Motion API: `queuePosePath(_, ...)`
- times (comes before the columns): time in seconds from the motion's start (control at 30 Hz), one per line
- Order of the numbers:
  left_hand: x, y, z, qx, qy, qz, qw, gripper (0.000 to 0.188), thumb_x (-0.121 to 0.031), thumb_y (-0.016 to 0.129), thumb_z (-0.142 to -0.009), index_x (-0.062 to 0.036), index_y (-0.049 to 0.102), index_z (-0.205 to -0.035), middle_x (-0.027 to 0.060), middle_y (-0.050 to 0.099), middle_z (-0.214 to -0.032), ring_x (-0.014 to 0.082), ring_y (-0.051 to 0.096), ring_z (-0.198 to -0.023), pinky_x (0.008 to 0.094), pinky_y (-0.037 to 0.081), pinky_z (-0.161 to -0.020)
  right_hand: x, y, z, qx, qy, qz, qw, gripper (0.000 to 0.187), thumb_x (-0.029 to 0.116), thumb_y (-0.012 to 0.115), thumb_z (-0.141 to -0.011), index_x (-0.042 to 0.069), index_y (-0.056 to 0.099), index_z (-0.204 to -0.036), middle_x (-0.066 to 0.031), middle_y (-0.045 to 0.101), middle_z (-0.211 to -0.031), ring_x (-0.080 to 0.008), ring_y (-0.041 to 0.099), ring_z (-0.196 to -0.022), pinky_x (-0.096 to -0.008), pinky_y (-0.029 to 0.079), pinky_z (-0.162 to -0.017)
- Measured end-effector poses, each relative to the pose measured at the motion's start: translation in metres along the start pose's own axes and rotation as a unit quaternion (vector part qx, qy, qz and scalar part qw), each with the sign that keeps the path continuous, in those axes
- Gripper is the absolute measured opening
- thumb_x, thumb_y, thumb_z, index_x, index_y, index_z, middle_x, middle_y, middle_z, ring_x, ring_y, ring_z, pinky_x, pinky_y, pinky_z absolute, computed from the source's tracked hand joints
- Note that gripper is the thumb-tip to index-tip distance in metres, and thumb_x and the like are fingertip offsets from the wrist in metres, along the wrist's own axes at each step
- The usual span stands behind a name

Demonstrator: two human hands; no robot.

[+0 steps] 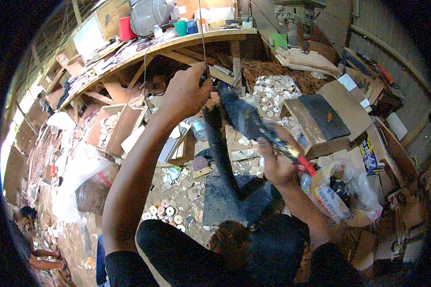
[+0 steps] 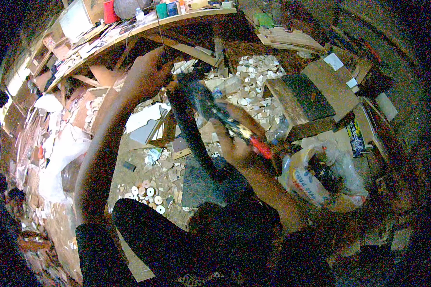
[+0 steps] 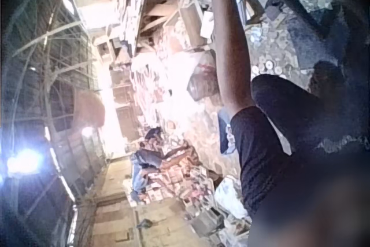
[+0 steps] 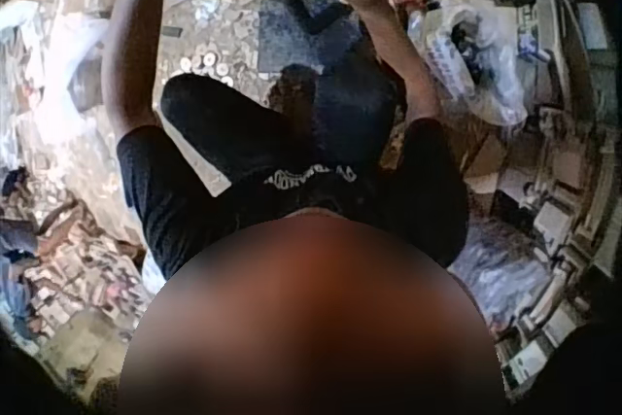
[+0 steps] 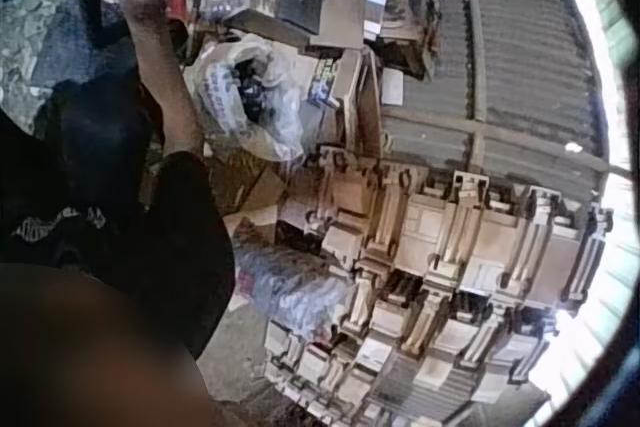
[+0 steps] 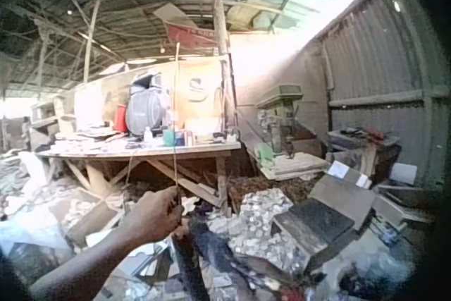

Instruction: The person picks up small wooden discs from a pile on the floor and stacks them onto a vertical rod. After stacking, the person uses a brush to apply a dark substance to the stacked discs.

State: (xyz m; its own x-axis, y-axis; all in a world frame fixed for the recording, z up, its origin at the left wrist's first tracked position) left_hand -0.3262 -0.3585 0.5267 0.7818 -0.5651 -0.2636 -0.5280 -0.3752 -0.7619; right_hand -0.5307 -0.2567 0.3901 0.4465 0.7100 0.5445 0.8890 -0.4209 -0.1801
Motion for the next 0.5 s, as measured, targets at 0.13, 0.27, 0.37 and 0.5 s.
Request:
queuePosePath(0.13, 0.000, 0.001, -0.001, 0.005, -0.037, 0.002, 0.999, 0.022, -0.016, 0.055, -0.082, 0.0010, 0.057, -0.096, 0.0278, 0.062, -0.088, 0.0457, 0.060, -0.085, 0.0521, 0.046, -0.077, -0.004, 0.012, 0.018, 0.025, -0.013, -0.042, 0.999, 0.028, 0.011, 0.069, -0.081, 0.000, 0.062, -0.106, -0.0161, 0.067, -0.095, -0.0262, 0.067, -0.086, -0.0357, 0.053, -0.075)
queuePosePath(0.27, -0.006, 0.004, -0.003, 0.015, -0.004, -0.007, 1.000, 0.022, -0.014, 0.054, -0.082, 0.0004, 0.058, -0.099, 0.0284, 0.062, -0.087, 0.0455, 0.060, -0.085, 0.0526, 0.046, -0.077, -0.011, 0.008, 0.007, -0.017, 0.009, -0.115, 0.993, 0.029, 0.010, 0.070, -0.081, -0.002, 0.063, -0.106, -0.0151, 0.068, -0.097, -0.0197, 0.065, -0.089, -0.0323, 0.050, -0.081)
queuePosePath(0.37, -0.008, 0.005, -0.006, 0.026, -0.010, 0.004, 1.000, 0.026, -0.014, 0.054, -0.083, 0.0008, 0.057, -0.103, 0.0276, 0.063, -0.088, 0.0442, 0.060, -0.085, 0.0515, 0.046, -0.077, -0.022, 0.001, -0.013, -0.028, 0.048, -0.095, 0.994, 0.030, 0.012, 0.068, -0.085, -0.003, 0.060, -0.110, -0.0097, 0.067, -0.094, -0.0161, 0.062, -0.085, -0.0300, 0.049, -0.077)
queuePosePath(0.5, -0.001, 0.003, -0.003, 0.026, -0.003, 0.055, 0.998, 0.025, -0.015, 0.054, -0.084, 0.0012, 0.056, -0.102, 0.0254, 0.064, -0.085, 0.0414, 0.063, -0.082, 0.0472, 0.049, -0.075, -0.024, 0.009, 0.009, -0.013, 0.054, -0.089, 0.994, 0.029, 0.012, 0.068, -0.085, -0.003, 0.061, -0.108, -0.0092, 0.067, -0.095, -0.0152, 0.062, -0.085, -0.0287, 0.049, -0.077)
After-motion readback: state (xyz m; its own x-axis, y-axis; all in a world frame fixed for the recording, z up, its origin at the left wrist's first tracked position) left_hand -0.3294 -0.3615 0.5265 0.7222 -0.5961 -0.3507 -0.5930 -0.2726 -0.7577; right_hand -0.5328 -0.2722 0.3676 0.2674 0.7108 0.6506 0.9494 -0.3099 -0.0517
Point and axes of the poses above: each hand's wrist, its own z-axis away from the middle knuckle, its own y-axis out of the palm, x = y × z, the point moved 2 cm from there along -z, towards the middle knuckle
